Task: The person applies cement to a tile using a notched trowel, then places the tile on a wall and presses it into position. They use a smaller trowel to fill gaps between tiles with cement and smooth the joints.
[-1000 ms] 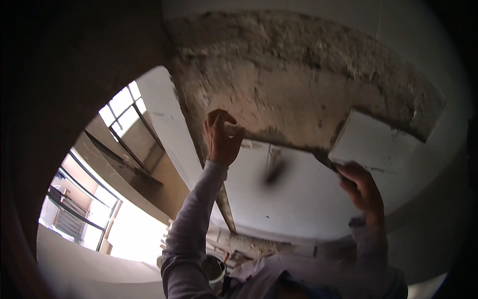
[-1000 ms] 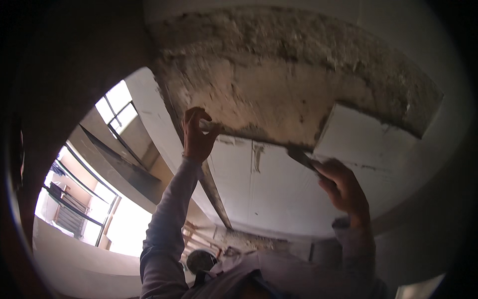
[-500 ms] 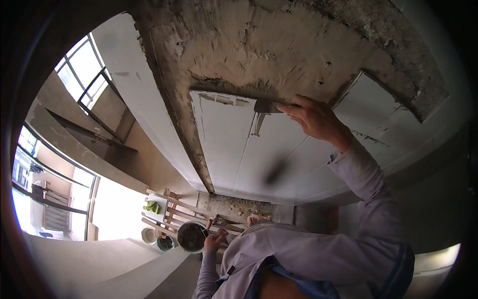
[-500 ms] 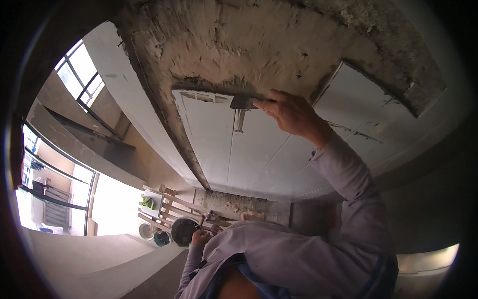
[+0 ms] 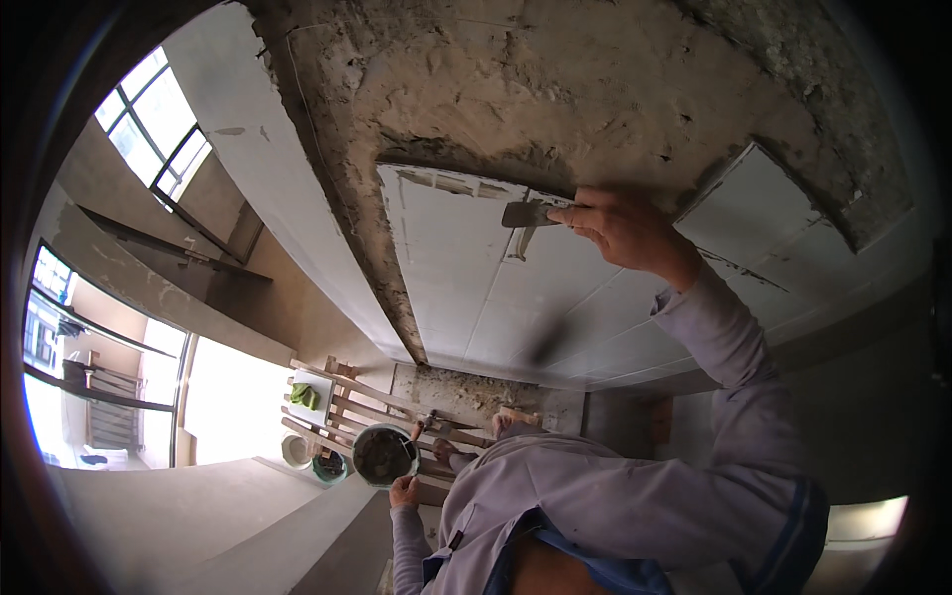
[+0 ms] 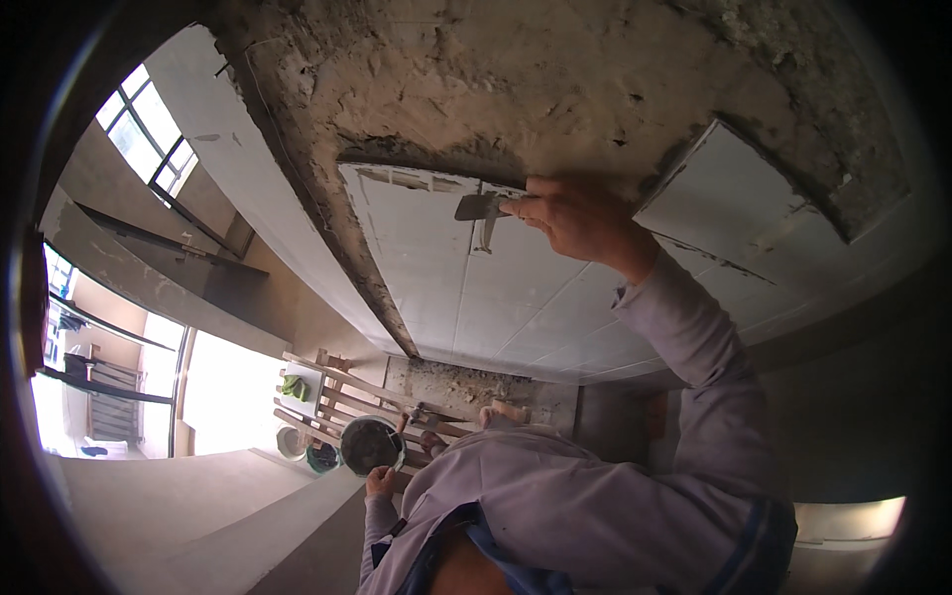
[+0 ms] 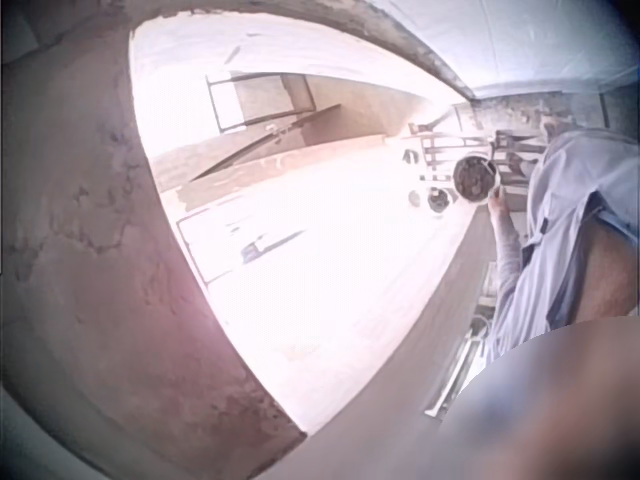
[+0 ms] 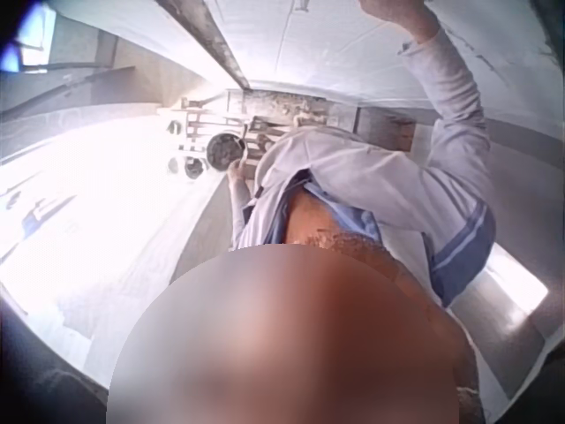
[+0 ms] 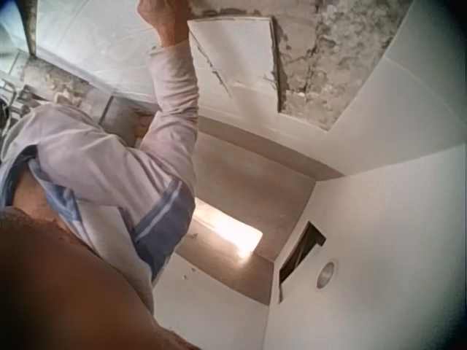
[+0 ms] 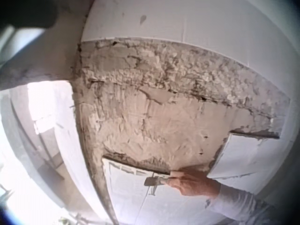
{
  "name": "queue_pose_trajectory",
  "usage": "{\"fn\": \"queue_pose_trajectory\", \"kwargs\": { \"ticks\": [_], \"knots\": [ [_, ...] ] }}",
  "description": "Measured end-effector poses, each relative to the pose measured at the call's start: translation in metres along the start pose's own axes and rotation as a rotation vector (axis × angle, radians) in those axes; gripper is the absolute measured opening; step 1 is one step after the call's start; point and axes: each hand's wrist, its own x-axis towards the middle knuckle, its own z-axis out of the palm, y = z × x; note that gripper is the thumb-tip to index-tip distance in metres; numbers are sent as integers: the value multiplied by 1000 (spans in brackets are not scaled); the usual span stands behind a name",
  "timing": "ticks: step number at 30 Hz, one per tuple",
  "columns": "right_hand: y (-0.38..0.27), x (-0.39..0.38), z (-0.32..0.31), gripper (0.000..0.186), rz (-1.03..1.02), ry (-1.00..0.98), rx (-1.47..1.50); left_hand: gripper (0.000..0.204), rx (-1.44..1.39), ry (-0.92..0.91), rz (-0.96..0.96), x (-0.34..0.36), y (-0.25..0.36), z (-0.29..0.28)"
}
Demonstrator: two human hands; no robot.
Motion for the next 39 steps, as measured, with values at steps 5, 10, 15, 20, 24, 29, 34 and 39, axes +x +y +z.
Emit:
{"fn": "queue_pose_trajectory", "kwargs": {
  "ticks": [5, 10, 15, 20, 24, 29, 34, 39],
  "knots": [
    [-3, -11, -20, 29, 107, 20, -26, 27, -351, -29, -36, 12, 10, 4],
    [8, -8, -16, 33, 92, 0, 50, 27, -292, -122, 1, 31, 19, 9],
    [11, -3, -17, 32, 63, -20, 25, 31, -244, -109, 95, 33, 18, 14],
    [8, 6, -18, 30, 44, -33, -43, 35, -113, -85, -40, 16, 29, 9],
    [2, 14, -15, 29, 60, -31, -48, 36, -132, -77, -67, 10, 20, 9],
    [4, 22, -10, 29, 15, -4, -9, 37, -161, -64, -65, 9, 11, 15],
    [-5, 34, -10, 28, 0, -6, -37, 36, -173, -74, -68, 3, 29, 15],
    [-6, 43, -2, 28, -16, 23, -28, 34, -207, -49, -34, 3, 27, 18]
  ]
}}
